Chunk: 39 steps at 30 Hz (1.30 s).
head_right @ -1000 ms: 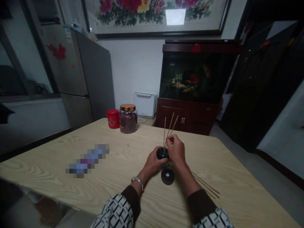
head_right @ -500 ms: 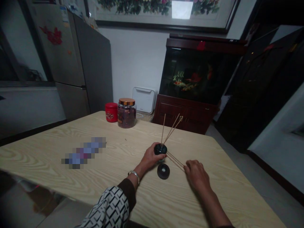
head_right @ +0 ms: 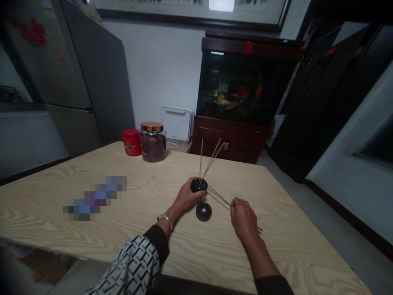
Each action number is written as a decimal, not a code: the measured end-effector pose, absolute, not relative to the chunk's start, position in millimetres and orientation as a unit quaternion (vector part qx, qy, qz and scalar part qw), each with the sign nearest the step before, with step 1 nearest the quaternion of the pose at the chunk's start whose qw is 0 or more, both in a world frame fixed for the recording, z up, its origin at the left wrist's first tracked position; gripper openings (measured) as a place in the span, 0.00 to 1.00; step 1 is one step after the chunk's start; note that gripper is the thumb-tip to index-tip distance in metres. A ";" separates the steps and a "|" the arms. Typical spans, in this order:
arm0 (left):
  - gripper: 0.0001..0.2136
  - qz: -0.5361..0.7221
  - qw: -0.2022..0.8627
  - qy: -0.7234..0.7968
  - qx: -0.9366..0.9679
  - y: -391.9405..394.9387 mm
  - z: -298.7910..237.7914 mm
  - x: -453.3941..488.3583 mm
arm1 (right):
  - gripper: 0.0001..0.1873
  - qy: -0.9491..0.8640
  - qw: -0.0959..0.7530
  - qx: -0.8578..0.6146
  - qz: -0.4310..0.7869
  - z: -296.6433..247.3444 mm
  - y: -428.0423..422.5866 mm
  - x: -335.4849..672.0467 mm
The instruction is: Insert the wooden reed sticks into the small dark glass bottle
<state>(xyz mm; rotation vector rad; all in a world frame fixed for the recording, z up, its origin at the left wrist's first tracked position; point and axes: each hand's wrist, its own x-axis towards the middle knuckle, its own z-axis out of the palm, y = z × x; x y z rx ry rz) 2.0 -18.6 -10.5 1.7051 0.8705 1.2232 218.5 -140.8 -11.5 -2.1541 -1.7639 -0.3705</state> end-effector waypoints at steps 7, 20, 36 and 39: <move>0.28 0.493 0.429 0.342 0.675 -19.6 -11.9 3.1 | 0.16 -0.623 0.238 -0.726 -0.166 -9.8 -143.9 219.1; 0.30 0.491 0.423 0.344 0.680 -17.1 -15.5 1.5 | 0.15 -0.373 0.788 -0.485 0.073 74.2 -112.3 184.2; 0.30 0.491 0.404 0.357 0.684 -16.4 -15.2 1.8 | 0.14 -0.505 0.695 -0.500 0.111 81.5 -48.0 143.2; 0.29 0.489 0.404 0.359 0.685 -16.7 -14.5 1.6 | 0.14 -0.540 0.633 -0.539 0.129 75.0 -44.9 142.1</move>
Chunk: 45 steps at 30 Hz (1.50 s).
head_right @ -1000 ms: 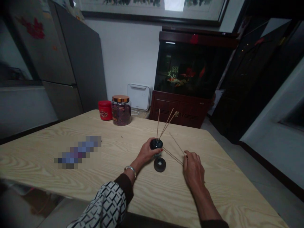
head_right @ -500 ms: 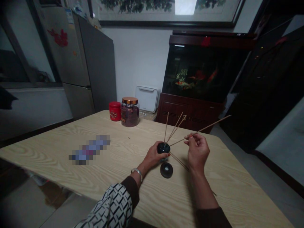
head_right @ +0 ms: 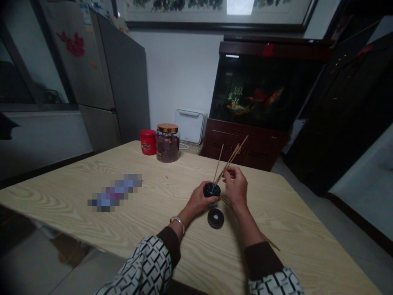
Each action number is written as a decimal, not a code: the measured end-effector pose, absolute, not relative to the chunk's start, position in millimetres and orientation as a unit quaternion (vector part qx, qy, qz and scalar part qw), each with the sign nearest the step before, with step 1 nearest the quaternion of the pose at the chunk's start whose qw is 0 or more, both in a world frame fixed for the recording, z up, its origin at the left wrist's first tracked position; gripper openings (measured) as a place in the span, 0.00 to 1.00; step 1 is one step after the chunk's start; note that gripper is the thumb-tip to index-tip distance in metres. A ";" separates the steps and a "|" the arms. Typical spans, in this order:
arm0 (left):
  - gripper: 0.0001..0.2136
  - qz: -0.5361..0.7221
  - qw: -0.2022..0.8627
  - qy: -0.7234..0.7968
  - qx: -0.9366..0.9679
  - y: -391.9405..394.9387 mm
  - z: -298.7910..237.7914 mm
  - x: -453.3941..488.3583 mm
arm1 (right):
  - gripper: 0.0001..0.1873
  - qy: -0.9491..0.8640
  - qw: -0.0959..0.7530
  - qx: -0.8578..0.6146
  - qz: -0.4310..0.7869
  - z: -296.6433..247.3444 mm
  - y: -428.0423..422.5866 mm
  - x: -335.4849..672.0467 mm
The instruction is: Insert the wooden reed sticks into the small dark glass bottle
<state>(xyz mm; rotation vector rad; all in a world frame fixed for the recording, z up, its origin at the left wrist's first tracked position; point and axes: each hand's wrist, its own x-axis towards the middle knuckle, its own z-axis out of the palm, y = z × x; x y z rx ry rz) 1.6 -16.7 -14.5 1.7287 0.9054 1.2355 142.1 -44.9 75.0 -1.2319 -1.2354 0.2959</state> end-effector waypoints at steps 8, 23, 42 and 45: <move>0.27 0.489 0.406 0.352 0.687 -17.3 -12.5 2.7 | 0.11 -0.623 0.490 -0.600 0.108 57.0 -52.0 140.8; 0.29 0.484 0.418 0.359 0.680 -18.7 -13.6 1.1 | 0.13 -0.661 0.118 -0.730 -0.125 -0.9 -152.5 215.6; 0.29 0.490 0.422 0.356 0.674 -19.4 -13.0 2.9 | 0.15 -0.628 0.252 -0.733 -0.066 0.2 -151.4 221.9; 0.29 0.489 0.426 0.359 0.672 -20.7 -11.7 2.6 | 0.18 -0.604 0.318 -0.730 -0.033 1.4 -149.2 230.9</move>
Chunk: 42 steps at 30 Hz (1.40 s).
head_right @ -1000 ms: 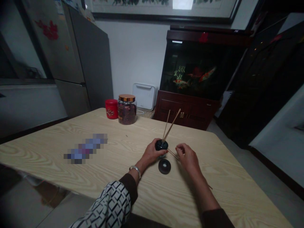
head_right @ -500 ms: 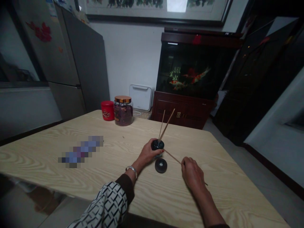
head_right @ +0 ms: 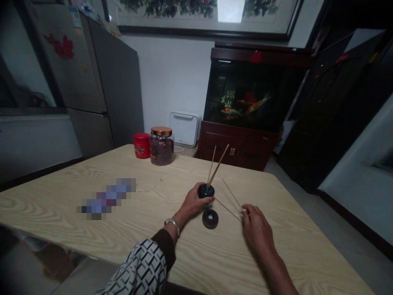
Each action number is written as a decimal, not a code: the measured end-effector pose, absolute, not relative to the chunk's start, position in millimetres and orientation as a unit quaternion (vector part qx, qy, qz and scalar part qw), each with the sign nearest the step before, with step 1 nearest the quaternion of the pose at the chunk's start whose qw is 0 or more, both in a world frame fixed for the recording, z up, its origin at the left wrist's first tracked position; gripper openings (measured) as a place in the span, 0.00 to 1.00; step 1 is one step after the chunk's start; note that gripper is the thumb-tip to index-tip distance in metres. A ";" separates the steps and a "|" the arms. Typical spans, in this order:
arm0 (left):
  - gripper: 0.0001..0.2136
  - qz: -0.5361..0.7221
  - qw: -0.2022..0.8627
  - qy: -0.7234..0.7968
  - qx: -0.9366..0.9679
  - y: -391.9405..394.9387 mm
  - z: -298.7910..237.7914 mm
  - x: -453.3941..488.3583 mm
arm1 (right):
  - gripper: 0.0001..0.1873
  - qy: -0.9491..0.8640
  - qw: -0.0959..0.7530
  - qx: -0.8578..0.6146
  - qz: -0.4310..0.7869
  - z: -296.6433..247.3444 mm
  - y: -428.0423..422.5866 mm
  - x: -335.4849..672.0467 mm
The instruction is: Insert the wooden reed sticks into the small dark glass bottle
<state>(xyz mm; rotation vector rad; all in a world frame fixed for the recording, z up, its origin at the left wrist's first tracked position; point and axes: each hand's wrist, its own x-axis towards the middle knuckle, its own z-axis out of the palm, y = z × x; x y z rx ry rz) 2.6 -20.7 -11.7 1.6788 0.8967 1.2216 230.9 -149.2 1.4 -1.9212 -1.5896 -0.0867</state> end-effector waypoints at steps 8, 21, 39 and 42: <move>0.30 0.489 0.424 0.351 0.676 -19.3 -12.4 1.6 | 0.21 -0.328 0.710 -0.589 0.204 38.3 -127.5 219.5; 0.29 0.489 0.433 0.347 0.673 -19.5 -11.7 2.5 | 0.13 -0.383 0.789 -0.453 0.160 91.7 -71.1 164.6; 0.27 0.485 0.420 0.345 0.685 -21.5 -6.0 0.0 | 0.12 -0.568 0.570 -0.571 0.165 64.5 -41.1 142.6; 0.27 0.482 0.421 0.347 0.685 -21.5 -6.2 -0.2 | 0.11 -0.596 0.538 -0.579 0.143 53.8 -48.3 148.2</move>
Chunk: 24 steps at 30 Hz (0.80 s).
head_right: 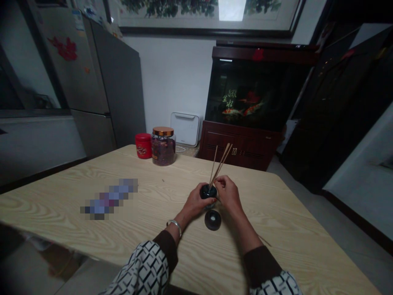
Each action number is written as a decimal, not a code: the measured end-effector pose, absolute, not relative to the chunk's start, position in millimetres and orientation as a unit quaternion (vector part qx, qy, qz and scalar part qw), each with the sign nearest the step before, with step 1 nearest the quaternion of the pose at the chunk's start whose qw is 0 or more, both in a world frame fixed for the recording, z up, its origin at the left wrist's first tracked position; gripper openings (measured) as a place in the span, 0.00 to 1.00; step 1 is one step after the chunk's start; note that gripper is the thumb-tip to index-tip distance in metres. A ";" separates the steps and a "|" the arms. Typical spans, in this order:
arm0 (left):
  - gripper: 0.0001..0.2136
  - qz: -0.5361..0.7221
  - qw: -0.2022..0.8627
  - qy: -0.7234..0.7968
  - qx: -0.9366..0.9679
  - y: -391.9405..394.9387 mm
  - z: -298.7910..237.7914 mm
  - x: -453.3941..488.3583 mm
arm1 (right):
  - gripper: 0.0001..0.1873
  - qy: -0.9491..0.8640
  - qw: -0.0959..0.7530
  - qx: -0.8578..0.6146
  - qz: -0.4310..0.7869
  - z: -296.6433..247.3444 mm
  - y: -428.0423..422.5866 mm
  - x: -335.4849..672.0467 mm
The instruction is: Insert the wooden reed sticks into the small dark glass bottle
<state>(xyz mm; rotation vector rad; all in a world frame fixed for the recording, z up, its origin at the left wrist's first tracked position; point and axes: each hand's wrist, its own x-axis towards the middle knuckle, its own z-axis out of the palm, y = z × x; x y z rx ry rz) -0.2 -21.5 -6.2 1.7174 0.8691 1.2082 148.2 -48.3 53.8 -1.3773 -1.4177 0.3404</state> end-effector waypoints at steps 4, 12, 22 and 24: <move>0.29 0.486 0.413 0.352 0.685 -20.6 -9.6 0.2 | 0.12 -0.629 0.430 -0.643 0.076 40.7 -79.1 172.6; 0.30 0.484 0.414 0.362 0.681 -19.5 -13.0 1.6 | 0.14 -0.664 0.011 -0.740 -0.104 22.7 -140.3 200.7; 0.31 0.484 0.428 0.355 0.675 -18.6 -13.9 3.3 | 0.11 -0.650 0.123 -0.749 -0.046 29.1 -135.0 211.5; 0.31 0.486 0.430 0.351 0.675 -19.0 -13.3 2.8 | 0.09 -0.612 0.251 -0.750 0.008 31.4 -134.8 222.9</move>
